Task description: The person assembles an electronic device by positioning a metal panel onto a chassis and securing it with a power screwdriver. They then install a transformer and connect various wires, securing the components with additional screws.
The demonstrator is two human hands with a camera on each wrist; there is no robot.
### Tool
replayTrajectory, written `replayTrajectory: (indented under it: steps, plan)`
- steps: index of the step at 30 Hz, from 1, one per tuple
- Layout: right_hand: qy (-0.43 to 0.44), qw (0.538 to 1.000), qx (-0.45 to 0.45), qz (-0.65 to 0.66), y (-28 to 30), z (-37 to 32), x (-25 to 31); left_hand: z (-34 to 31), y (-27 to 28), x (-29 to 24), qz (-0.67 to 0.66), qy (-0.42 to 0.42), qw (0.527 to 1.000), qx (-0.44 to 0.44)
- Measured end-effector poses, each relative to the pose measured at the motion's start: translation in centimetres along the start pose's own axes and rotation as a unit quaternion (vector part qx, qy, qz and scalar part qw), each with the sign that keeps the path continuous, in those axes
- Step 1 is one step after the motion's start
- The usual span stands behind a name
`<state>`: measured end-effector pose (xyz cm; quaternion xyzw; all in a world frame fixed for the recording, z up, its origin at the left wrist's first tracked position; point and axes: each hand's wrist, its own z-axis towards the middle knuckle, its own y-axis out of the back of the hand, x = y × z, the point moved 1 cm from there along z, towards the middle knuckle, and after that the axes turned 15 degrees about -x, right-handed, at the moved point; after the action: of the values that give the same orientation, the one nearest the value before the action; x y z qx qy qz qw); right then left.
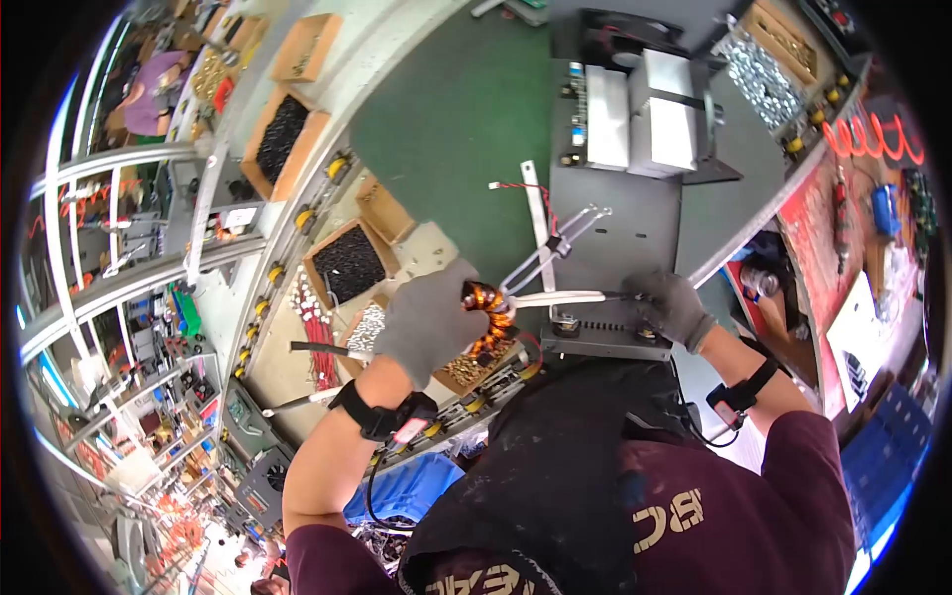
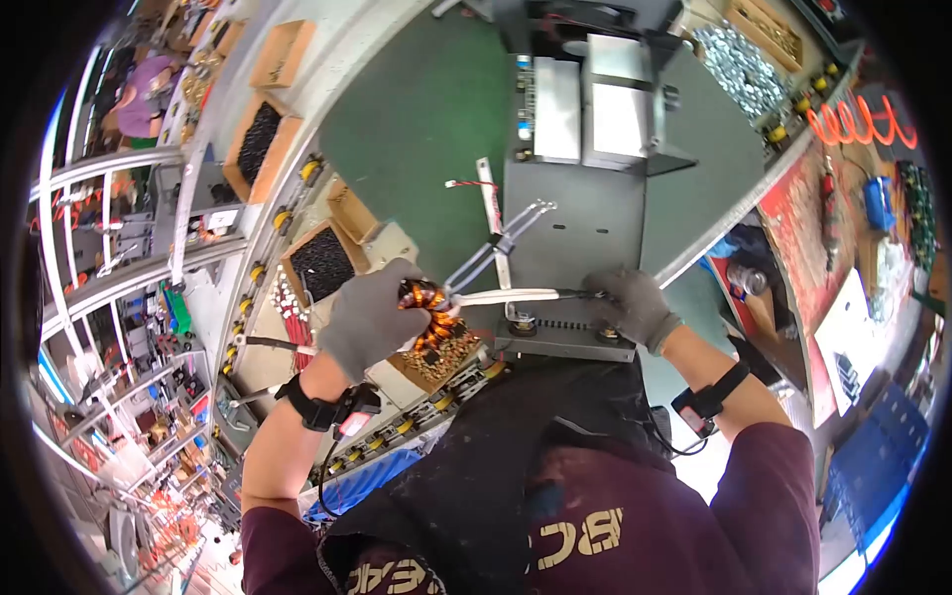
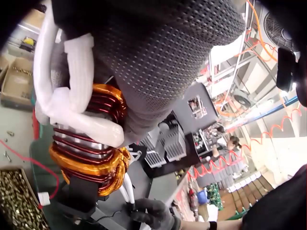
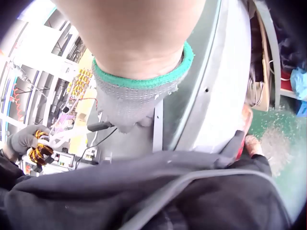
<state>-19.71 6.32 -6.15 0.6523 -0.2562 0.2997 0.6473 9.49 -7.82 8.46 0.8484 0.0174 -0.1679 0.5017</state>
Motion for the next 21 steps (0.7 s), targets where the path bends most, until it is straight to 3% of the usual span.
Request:
replayTrajectory:
  steps: [2,4,6,7,10,16,21]
  plan:
    - [-0.13,0.983,0.097,0.09,0.4,-0.7,1.3,-0.1,-0.2,0.1,0.001,-0.032,0.999,-0.019]
    - [-0.138,0.98,0.121,0.078,0.8,-1.5,1.0,-0.2,0.3,-0.2,-0.023,-0.048,0.998,-0.014]
    - [-0.049,0.986,0.136,0.089,1.2,-1.4,0.1,-0.3,0.0,-0.6,-0.009,-0.034,0.999,0.009]
    - [-0.128,0.972,0.167,0.106,1.7,-1.2,0.0,-0.3,-0.3,-0.6,-0.021,-0.027,0.999,0.02]
    - [-0.186,0.95,0.184,0.17,2.0,-1.3,-0.9,-0.1,-1.1,-0.8,-0.021,-0.009,0.999,0.043]
    - [-0.233,0.93,0.231,0.168,2.4,-0.2,-1.1,0.4,-0.6,-2.1,0.007,0.004,0.995,0.095]
    - [-0.208,0.921,0.283,0.168,2.1,0.6,-2.1,0.6,-0.5,-2.7,0.05,-0.014,0.992,0.119]
